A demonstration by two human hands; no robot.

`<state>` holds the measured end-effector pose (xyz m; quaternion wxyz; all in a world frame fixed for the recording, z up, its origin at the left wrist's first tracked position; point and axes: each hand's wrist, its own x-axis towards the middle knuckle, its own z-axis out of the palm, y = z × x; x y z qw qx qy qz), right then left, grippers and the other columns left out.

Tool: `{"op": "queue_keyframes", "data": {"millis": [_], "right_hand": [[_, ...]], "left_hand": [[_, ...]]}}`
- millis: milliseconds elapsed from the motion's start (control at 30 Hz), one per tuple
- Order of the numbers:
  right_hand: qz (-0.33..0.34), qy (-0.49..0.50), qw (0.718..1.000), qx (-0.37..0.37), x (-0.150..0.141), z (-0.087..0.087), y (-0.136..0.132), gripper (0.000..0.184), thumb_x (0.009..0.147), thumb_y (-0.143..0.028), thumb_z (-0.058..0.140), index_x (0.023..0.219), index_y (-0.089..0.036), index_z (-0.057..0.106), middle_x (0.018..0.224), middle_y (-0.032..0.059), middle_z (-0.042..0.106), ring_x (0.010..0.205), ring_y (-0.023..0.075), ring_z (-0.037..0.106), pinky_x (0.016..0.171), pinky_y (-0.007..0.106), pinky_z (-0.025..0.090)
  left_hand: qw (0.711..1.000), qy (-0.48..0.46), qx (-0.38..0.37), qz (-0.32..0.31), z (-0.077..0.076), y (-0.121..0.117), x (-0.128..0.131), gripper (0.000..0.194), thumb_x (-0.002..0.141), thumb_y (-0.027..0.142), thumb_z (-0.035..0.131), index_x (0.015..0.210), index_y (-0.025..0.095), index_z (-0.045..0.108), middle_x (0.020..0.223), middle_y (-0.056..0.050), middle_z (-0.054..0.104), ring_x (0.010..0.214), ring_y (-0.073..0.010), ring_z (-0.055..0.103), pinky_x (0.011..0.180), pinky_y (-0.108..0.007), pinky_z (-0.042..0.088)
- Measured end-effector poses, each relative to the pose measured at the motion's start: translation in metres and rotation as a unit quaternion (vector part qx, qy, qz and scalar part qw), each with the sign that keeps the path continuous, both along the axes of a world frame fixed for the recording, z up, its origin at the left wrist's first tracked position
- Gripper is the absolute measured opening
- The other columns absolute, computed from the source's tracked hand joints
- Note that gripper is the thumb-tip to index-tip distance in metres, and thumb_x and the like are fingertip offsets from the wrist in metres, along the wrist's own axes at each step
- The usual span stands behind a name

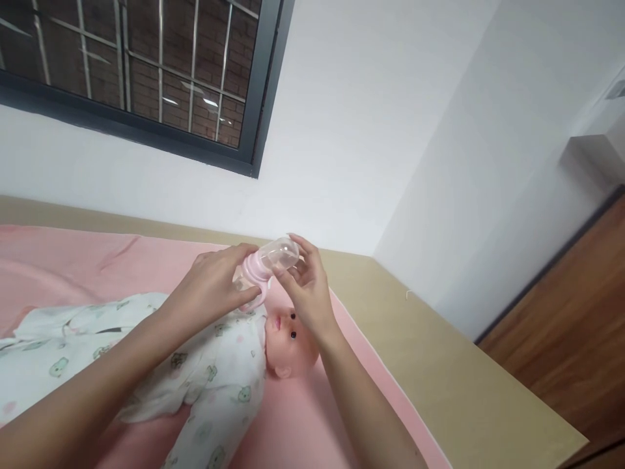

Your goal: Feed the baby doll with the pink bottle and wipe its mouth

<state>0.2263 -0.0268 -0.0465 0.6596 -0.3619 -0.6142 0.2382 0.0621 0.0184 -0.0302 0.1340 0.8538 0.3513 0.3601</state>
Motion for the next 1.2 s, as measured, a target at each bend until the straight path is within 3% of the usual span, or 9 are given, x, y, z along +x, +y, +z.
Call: {"op": "queue_keyframes", "data": {"millis": [167, 400, 667, 800, 900, 1000, 1200], "right_hand": [[-0.011, -0.045, 0.999, -0.024, -0.005, -0.006, -0.001, 0.052, 0.077, -0.036, 0.068, 0.125, -0.032, 0.050, 0.126, 0.0027, 0.053, 0.111, 0.0169, 0.057, 0.097, 0.035, 0.051], [0.036, -0.029, 0.997, -0.065, -0.014, -0.010, -0.001, 0.082, 0.072, -0.034, 0.073, 0.140, -0.037, 0.027, 0.131, 0.0042, 0.050, 0.117, 0.0189, 0.055, 0.097, 0.040, 0.052], [-0.007, -0.024, 0.998, -0.055, -0.017, -0.010, -0.002, 0.076, 0.070, -0.027, 0.072, 0.135, -0.038, 0.035, 0.132, 0.0028, 0.049, 0.112, 0.0178, 0.057, 0.092, 0.035, 0.054], [-0.031, -0.013, 0.998, -0.044, -0.012, -0.011, 0.003, 0.077, 0.070, -0.027, 0.072, 0.136, -0.037, 0.034, 0.129, 0.0039, 0.050, 0.111, 0.0181, 0.058, 0.092, 0.035, 0.054], [-0.069, 0.004, 0.997, -0.031, 0.000, -0.010, 0.009, 0.079, 0.069, -0.029, 0.073, 0.137, -0.036, 0.032, 0.130, 0.0056, 0.049, 0.110, 0.0189, 0.058, 0.089, 0.034, 0.054], [-0.118, 0.011, 0.993, -0.018, 0.020, -0.009, 0.016, 0.081, 0.069, -0.030, 0.072, 0.138, -0.036, 0.030, 0.134, 0.0066, 0.047, 0.109, 0.0187, 0.059, 0.087, 0.033, 0.054], [-0.226, -0.045, 0.972, -0.034, 0.071, -0.025, 0.041, 0.083, 0.070, -0.035, 0.067, 0.142, -0.031, 0.024, 0.136, 0.0110, 0.046, 0.107, 0.0206, 0.059, 0.081, 0.032, 0.054]], "left_hand": [[1.000, -0.016, 0.006, -0.003, -0.003, 0.003, 0.001, 0.051, 0.067, 0.042, 0.059, 0.115, 0.029, 0.052, 0.101, -0.001, 0.069, 0.087, -0.0290, 0.064, 0.082, -0.038, 0.044], [0.999, -0.026, -0.019, -0.013, -0.005, 0.003, 0.005, 0.064, 0.063, 0.037, 0.061, 0.125, 0.032, 0.045, 0.101, -0.001, 0.070, 0.089, -0.0292, 0.065, 0.084, -0.039, 0.044], [1.000, 0.000, -0.010, -0.021, -0.001, -0.001, 0.004, 0.062, 0.065, 0.038, 0.062, 0.126, 0.032, 0.048, 0.108, -0.001, 0.069, 0.094, -0.0288, 0.064, 0.093, -0.042, 0.040], [0.999, 0.001, -0.026, -0.027, 0.001, 0.007, -0.007, 0.070, 0.065, 0.050, 0.064, 0.130, 0.032, 0.046, 0.119, -0.003, 0.065, 0.109, -0.0313, 0.059, 0.090, -0.040, 0.045], [0.999, 0.027, -0.028, 0.017, 0.001, 0.024, -0.022, 0.060, 0.066, 0.050, 0.061, 0.123, 0.030, 0.053, 0.122, -0.003, 0.064, 0.113, -0.0320, 0.056, 0.090, -0.039, 0.046], [0.994, 0.072, -0.045, 0.075, -0.003, 0.053, -0.042, 0.045, 0.070, 0.035, 0.052, 0.113, 0.025, 0.058, 0.122, -0.004, 0.063, 0.108, -0.0296, 0.059, 0.089, -0.039, 0.046], [0.972, 0.110, -0.144, 0.147, -0.031, 0.115, -0.080, 0.041, 0.062, 0.015, 0.046, 0.101, 0.019, 0.060, 0.108, -0.007, 0.067, 0.098, -0.0270, 0.061, 0.082, -0.036, 0.047]]}}
